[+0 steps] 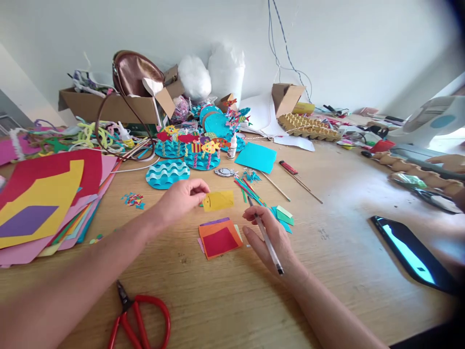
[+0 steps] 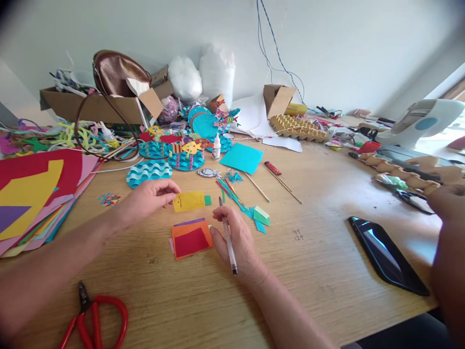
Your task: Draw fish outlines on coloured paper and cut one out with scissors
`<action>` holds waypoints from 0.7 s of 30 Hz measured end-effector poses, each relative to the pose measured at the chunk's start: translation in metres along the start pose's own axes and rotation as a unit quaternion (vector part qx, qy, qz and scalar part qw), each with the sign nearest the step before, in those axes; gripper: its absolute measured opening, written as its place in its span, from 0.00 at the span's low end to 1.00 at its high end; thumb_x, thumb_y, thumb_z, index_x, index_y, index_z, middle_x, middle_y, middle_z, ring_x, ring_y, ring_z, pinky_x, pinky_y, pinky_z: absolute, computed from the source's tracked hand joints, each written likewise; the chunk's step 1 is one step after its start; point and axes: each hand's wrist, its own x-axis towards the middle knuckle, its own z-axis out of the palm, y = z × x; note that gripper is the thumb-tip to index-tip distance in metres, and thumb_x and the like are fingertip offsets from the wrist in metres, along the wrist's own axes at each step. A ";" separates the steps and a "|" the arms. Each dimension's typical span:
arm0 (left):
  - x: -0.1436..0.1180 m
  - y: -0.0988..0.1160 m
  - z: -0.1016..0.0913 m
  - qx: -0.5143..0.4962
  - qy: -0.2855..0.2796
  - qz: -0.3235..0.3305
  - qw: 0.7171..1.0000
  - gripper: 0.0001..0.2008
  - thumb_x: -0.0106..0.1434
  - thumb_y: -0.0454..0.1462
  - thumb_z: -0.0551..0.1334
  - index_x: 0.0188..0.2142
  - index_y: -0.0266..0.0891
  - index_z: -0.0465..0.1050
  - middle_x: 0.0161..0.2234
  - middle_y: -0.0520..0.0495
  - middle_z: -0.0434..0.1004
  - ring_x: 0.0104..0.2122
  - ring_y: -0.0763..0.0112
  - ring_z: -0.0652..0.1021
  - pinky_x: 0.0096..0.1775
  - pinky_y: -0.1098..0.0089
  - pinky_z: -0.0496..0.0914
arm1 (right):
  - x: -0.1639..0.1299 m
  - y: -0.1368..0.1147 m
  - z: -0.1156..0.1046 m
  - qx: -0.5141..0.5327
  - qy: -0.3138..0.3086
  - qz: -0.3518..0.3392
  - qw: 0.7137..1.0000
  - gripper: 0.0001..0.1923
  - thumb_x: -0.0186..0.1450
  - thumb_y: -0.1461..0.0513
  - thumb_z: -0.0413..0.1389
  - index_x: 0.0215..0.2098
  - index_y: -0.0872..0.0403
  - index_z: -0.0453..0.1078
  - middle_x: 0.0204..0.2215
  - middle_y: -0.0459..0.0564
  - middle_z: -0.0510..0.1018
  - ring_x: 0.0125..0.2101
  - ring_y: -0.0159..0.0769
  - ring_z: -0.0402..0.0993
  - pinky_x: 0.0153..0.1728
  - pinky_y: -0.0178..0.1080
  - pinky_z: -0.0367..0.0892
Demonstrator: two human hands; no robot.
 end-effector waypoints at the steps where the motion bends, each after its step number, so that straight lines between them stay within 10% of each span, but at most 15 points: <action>1: 0.007 -0.002 -0.003 -0.006 0.007 -0.007 1.000 0.05 0.57 0.33 0.55 0.33 0.37 0.69 0.27 0.52 0.73 0.27 0.73 0.74 0.29 0.73 0.68 | 0.000 -0.001 0.000 -0.002 -0.004 -0.006 1.000 0.11 0.57 0.66 0.51 0.39 0.51 0.59 0.35 0.51 0.74 0.36 0.39 0.73 0.37 0.40 0.69; 7: 0.035 -0.024 0.006 -0.003 -0.012 -0.048 0.999 0.04 0.60 0.32 0.56 0.33 0.36 0.69 0.25 0.52 0.70 0.24 0.74 0.74 0.28 0.72 0.71 | -0.001 -0.001 0.006 0.006 -0.031 -0.024 0.999 0.11 0.57 0.66 0.50 0.39 0.51 0.59 0.34 0.51 0.75 0.35 0.38 0.73 0.35 0.39 0.69; 13: 0.046 -0.040 0.016 0.078 -0.062 -0.075 0.992 0.16 0.65 0.41 0.58 0.50 0.37 0.66 0.48 0.43 0.70 0.42 0.63 0.75 0.41 0.58 0.72 | -0.001 -0.005 0.008 0.004 -0.066 -0.029 0.997 0.11 0.56 0.68 0.51 0.38 0.53 0.61 0.34 0.52 0.75 0.35 0.38 0.73 0.36 0.38 0.69; 21: 0.024 -0.023 0.005 0.196 0.019 0.060 0.978 0.11 0.60 0.30 0.55 0.42 0.37 0.70 0.42 0.45 0.70 0.39 0.65 0.74 0.44 0.62 0.67 | -0.003 0.001 0.011 -0.002 -0.068 -0.042 0.997 0.13 0.55 0.70 0.50 0.37 0.52 0.62 0.33 0.50 0.75 0.35 0.37 0.73 0.36 0.37 0.68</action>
